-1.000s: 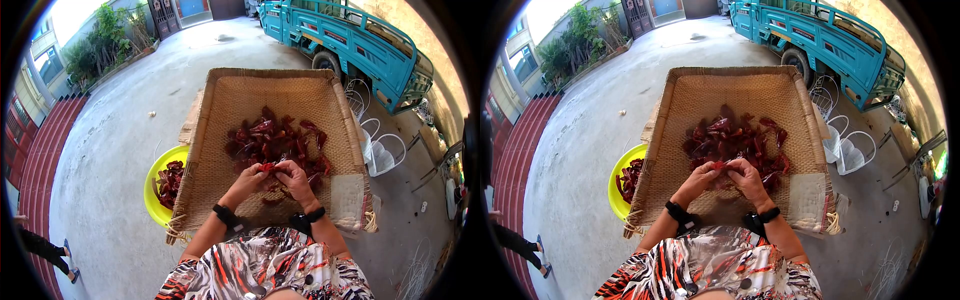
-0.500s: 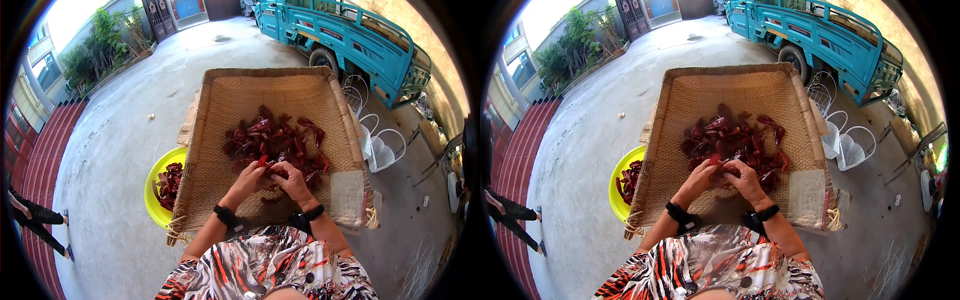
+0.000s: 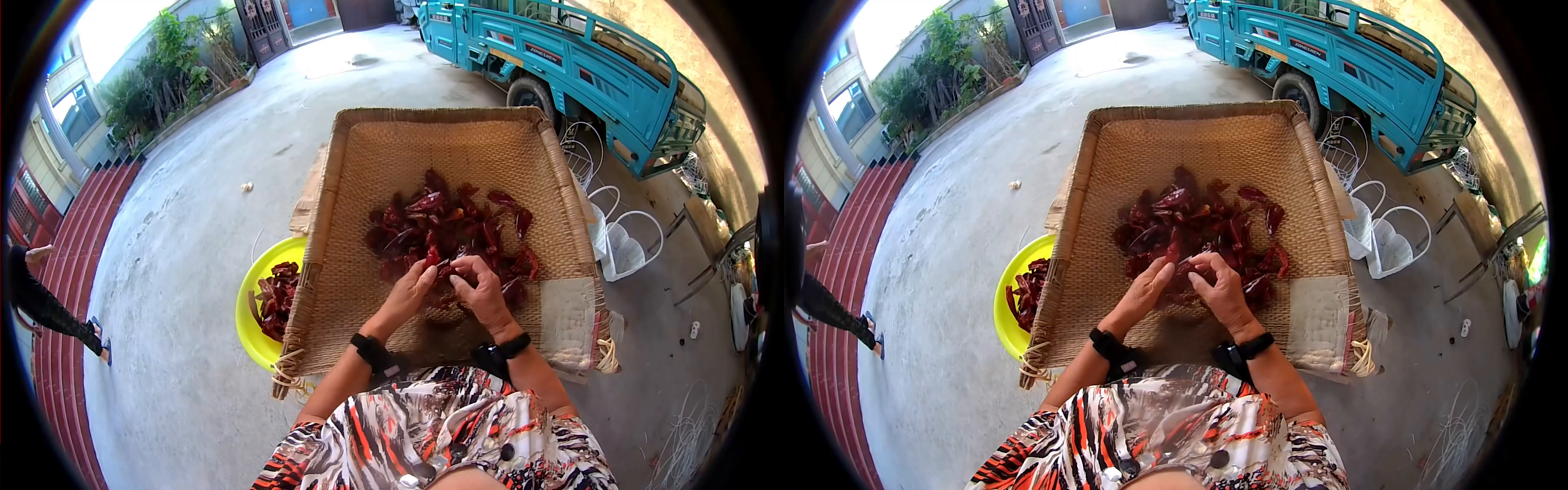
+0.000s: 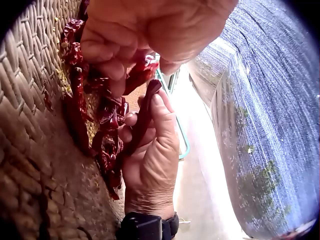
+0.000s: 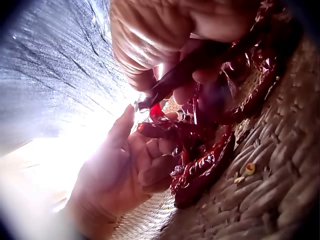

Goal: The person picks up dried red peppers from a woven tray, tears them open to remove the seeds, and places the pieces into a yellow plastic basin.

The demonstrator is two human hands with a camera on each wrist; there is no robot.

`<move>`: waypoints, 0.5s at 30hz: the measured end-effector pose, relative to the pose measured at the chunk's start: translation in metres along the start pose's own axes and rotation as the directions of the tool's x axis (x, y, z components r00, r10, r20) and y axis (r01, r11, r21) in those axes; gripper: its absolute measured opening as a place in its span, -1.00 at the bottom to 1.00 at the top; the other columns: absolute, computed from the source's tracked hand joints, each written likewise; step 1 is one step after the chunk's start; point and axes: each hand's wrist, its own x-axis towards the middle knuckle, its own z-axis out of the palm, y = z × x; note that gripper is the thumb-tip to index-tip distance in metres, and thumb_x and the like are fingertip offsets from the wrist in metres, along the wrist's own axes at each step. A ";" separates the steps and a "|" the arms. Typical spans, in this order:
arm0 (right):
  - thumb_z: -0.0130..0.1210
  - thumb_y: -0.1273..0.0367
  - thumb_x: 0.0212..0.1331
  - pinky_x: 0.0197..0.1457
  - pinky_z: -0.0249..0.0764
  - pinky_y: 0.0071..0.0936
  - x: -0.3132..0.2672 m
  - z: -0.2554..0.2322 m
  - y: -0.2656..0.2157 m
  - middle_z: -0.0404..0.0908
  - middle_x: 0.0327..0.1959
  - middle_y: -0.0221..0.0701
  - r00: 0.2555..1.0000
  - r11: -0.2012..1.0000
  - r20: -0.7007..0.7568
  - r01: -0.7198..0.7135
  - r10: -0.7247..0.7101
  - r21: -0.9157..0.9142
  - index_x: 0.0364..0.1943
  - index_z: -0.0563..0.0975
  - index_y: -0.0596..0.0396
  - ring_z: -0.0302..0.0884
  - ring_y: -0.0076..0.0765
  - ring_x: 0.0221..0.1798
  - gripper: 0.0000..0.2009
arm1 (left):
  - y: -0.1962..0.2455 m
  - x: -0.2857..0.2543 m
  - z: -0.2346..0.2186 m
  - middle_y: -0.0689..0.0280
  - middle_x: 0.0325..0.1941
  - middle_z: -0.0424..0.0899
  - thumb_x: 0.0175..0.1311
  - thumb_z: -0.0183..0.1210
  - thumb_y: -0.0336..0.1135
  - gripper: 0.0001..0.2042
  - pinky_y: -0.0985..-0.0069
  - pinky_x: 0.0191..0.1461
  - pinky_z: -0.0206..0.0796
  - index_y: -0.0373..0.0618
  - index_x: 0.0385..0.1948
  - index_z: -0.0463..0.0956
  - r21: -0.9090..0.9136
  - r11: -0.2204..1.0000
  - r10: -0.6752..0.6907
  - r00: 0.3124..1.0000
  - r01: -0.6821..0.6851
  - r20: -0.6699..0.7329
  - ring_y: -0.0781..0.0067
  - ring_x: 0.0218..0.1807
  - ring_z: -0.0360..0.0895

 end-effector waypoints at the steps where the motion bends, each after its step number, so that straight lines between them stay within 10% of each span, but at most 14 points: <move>1: 0.26 0.50 0.14 -0.11 0.53 -0.53 0.000 -0.001 -0.002 0.62 -0.26 -0.41 1.000 1.000 -0.015 0.009 -0.009 -0.019 -0.07 0.54 0.08 0.57 -0.52 -0.17 -0.74 | 0.007 -0.002 0.001 0.41 -0.23 0.56 0.51 0.00 -0.08 -0.64 0.69 -0.31 0.36 -0.12 0.13 0.41 0.072 0.997 -0.039 0.999 0.037 0.015 0.71 -0.28 0.49; 9: 0.30 0.43 0.15 -0.15 0.53 -0.55 -0.002 0.001 -0.004 0.63 -0.30 -0.43 0.993 0.998 0.112 -0.031 0.025 0.051 -0.08 0.54 0.07 0.57 -0.55 -0.26 -0.74 | -0.007 -0.001 0.001 0.49 -0.41 0.49 0.51 0.01 -0.10 -0.74 0.70 -0.40 0.20 -0.12 -0.18 0.49 0.103 0.992 0.062 0.991 -0.075 0.122 0.75 -0.43 0.34; 15: 0.21 0.27 0.28 -0.19 0.49 -0.54 -0.002 -0.003 -0.012 0.61 -0.36 -0.43 0.983 0.996 0.162 -0.087 0.086 -0.002 -0.12 0.56 0.09 0.56 -0.53 -0.29 -0.78 | 0.020 -0.008 -0.006 0.51 -0.51 0.45 0.52 -0.01 -0.12 -0.77 0.72 -0.45 0.11 -0.04 -0.28 0.47 -0.136 0.985 -0.087 0.986 0.107 0.141 0.78 -0.50 0.30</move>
